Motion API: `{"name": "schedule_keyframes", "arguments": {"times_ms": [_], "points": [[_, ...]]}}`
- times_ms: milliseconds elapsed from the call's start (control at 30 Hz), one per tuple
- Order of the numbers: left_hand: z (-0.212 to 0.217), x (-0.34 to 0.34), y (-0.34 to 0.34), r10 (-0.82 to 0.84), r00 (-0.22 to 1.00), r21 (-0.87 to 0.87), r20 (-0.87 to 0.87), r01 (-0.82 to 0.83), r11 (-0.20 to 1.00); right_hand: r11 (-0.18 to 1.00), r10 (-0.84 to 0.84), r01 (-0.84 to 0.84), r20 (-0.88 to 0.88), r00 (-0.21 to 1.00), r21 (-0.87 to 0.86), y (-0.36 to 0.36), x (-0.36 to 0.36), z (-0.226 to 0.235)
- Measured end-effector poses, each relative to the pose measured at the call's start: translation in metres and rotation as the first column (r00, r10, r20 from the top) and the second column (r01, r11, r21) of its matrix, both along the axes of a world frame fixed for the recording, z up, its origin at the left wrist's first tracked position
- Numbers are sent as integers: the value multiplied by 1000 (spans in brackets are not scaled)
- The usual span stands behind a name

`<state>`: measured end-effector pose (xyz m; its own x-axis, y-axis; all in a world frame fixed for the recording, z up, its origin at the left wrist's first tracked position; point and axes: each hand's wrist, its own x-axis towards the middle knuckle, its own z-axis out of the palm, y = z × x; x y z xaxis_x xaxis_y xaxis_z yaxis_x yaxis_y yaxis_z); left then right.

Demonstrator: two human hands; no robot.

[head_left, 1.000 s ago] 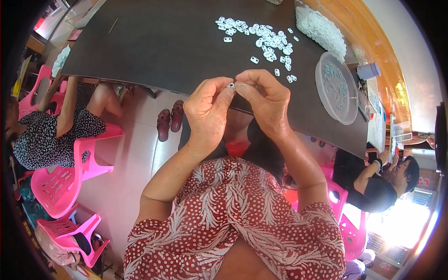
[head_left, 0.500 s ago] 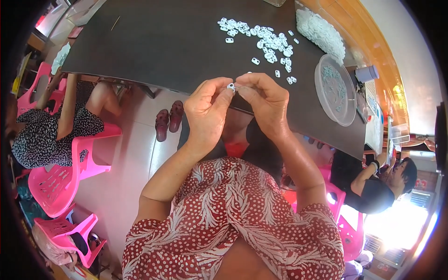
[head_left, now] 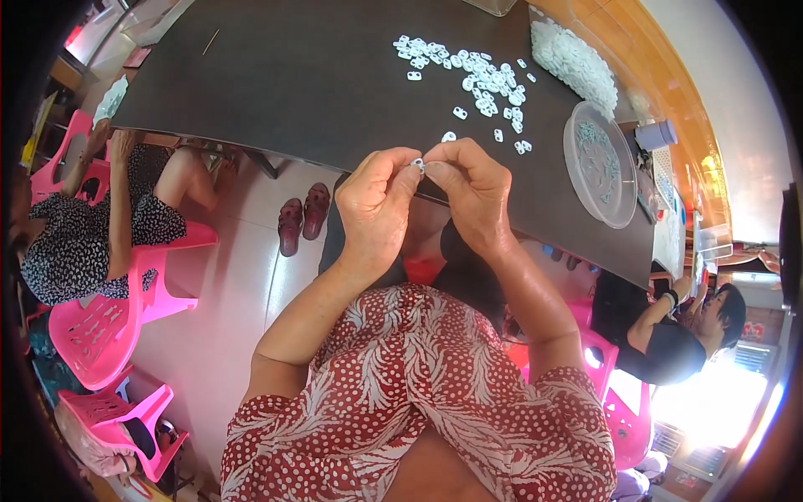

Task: Assembling small white plastic components by inserting metal pins into them by hand.

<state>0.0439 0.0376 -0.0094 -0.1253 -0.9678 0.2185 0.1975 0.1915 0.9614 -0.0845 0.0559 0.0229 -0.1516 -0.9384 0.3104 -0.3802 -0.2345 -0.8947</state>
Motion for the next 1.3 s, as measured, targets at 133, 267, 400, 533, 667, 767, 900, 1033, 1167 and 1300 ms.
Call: {"name": "schedule_keyframes", "arguments": {"times_ms": [133,267,400,533,667,767,900,1033,1167,1300], "points": [[4,-3,4,46,998,-44,42,-45,998,994,2,-16,-123,992,-109,-1,1,-5],[1,-5,6,137,986,-146,99,-121,982,988,-32,4,-181,983,-154,-1,4,-10],[0,-6,6,99,992,-90,77,-92,992,984,-53,12,-228,972,-178,0,3,-7],[5,-3,-2,-60,986,161,-158,86,983,978,-105,46,-289,951,-205,-1,-18,-3],[11,6,-12,-98,949,263,-300,182,947,972,-226,197,-296,928,-126,-9,-51,-4],[12,9,-13,-103,929,274,-356,209,939,979,-182,119,-460,869,-163,-14,-59,-11],[10,9,-12,-84,938,292,-336,189,937,960,-198,12,-651,733,-279,-26,-55,-17],[9,9,-11,-81,945,306,-316,183,934,968,-163,-28,-709,686,-250,-31,-55,-14],[8,9,-10,-90,942,308,-325,195,931,972,-137,-42,-708,693,-229,-29,-53,-10],[9,10,-10,-89,944,309,-318,192,931,965,-123,-94,-741,661,-243,-30,-50,-8]]}}
